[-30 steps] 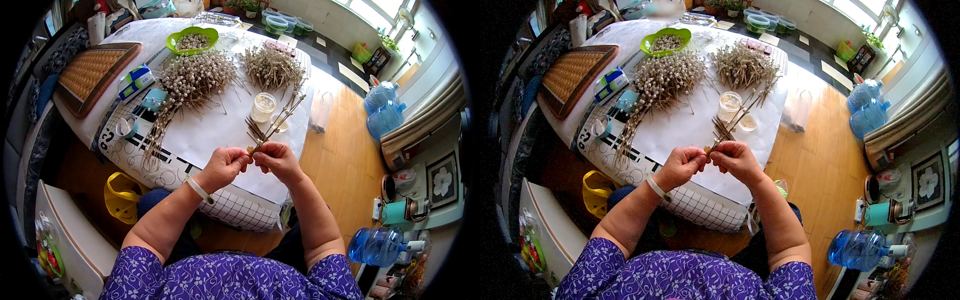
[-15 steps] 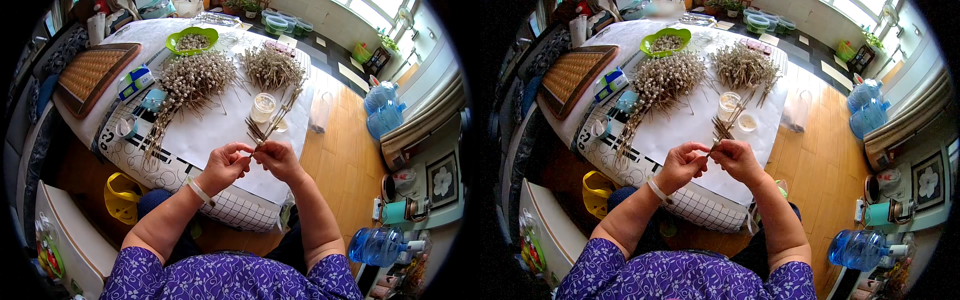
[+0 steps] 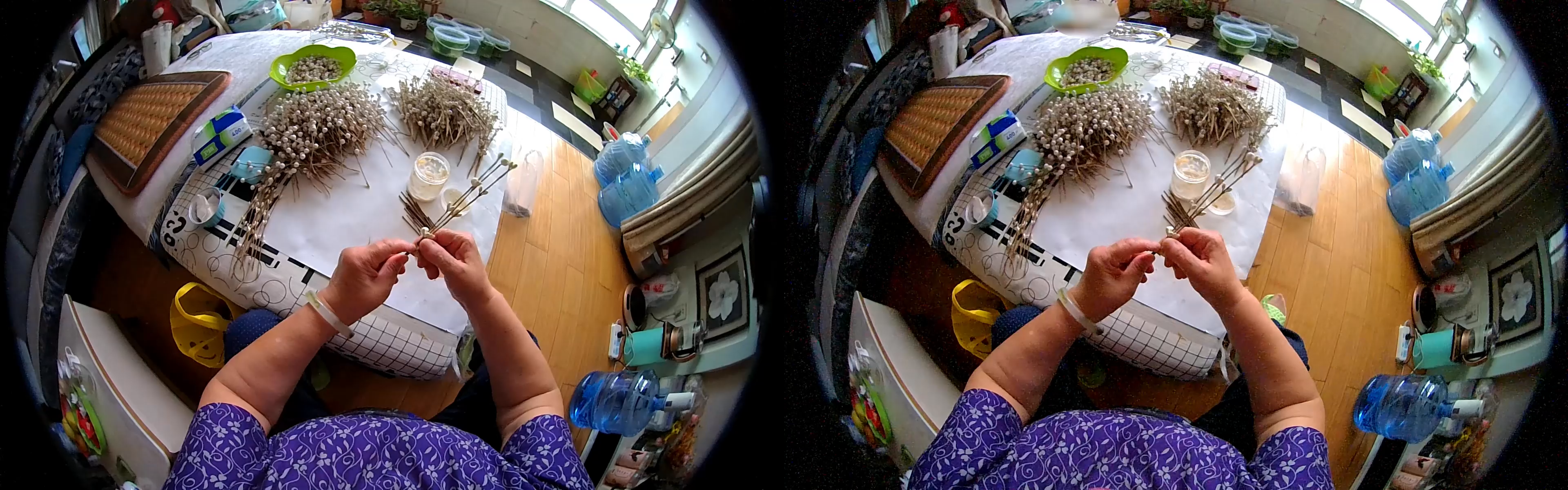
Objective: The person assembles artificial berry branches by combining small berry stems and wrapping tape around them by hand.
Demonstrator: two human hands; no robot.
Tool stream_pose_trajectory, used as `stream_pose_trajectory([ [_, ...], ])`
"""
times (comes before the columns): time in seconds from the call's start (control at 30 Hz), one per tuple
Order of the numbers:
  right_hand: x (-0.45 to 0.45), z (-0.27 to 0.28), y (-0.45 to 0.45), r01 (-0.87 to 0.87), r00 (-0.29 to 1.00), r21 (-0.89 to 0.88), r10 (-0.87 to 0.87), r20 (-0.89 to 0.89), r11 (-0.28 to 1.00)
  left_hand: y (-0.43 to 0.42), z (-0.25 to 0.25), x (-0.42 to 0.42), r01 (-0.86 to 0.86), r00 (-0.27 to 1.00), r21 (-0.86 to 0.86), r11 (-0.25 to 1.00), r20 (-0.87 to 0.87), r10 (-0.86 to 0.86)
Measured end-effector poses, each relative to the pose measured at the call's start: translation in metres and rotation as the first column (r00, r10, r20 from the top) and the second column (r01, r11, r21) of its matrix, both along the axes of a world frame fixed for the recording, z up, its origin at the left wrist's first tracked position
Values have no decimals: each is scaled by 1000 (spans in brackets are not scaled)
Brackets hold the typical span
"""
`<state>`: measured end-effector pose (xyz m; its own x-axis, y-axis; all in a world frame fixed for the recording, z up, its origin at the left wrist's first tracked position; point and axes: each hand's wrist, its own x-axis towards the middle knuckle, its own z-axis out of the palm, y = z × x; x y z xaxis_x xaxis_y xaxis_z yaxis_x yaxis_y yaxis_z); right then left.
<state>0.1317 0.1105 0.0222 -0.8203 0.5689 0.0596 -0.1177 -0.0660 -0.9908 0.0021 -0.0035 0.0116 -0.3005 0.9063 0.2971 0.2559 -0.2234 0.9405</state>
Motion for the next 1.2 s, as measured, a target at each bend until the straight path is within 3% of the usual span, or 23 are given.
stream_pose_trajectory([
  [0.27,-4,0,-2,18,998,-14,-18,52,1000,0,1,-2,-57,976,50,997,-205,66],
  [0.37,-3,1,-1,23,997,12,-24,77,1000,0,0,1,-93,993,-11,996,-73,92],
  [0.43,-2,1,-1,29,994,79,-37,99,996,5,-6,3,12,944,-70,997,329,11],
  [0.47,-3,2,-2,30,994,79,-37,99,996,6,-6,0,13,945,-70,997,328,11],
  [0.53,-3,2,-3,25,997,161,-37,73,987,7,-4,-11,265,854,-263,928,510,-99],
  [0.57,-4,0,-3,24,997,160,-36,73,987,6,-2,-12,333,786,-277,902,610,-103],
  [0.67,-5,-1,-3,-3,999,192,-7,48,981,5,2,-16,400,728,-252,881,672,-138],
  [0.8,-5,1,-5,48,995,212,-65,72,976,6,-3,-10,266,817,-252,930,571,-79],
  [0.9,-7,-10,-5,89,988,223,-115,107,971,4,-1,-6,78,971,-222,972,239,-23],
  [1.0,-7,-15,-7,120,986,181,-138,92,976,5,-3,-5,26,993,-194,981,118,-3],
  [1.07,-7,-14,-9,121,987,167,-137,88,979,6,-3,-5,12,996,-172,985,92,4],
  [1.13,-7,-10,-11,89,996,46,-90,22,995,6,-3,-4,-1,998,-149,989,69,12],
  [1.2,-6,-11,-9,83,996,60,-84,15,995,5,0,-4,22,993,-161,987,121,-3],
])
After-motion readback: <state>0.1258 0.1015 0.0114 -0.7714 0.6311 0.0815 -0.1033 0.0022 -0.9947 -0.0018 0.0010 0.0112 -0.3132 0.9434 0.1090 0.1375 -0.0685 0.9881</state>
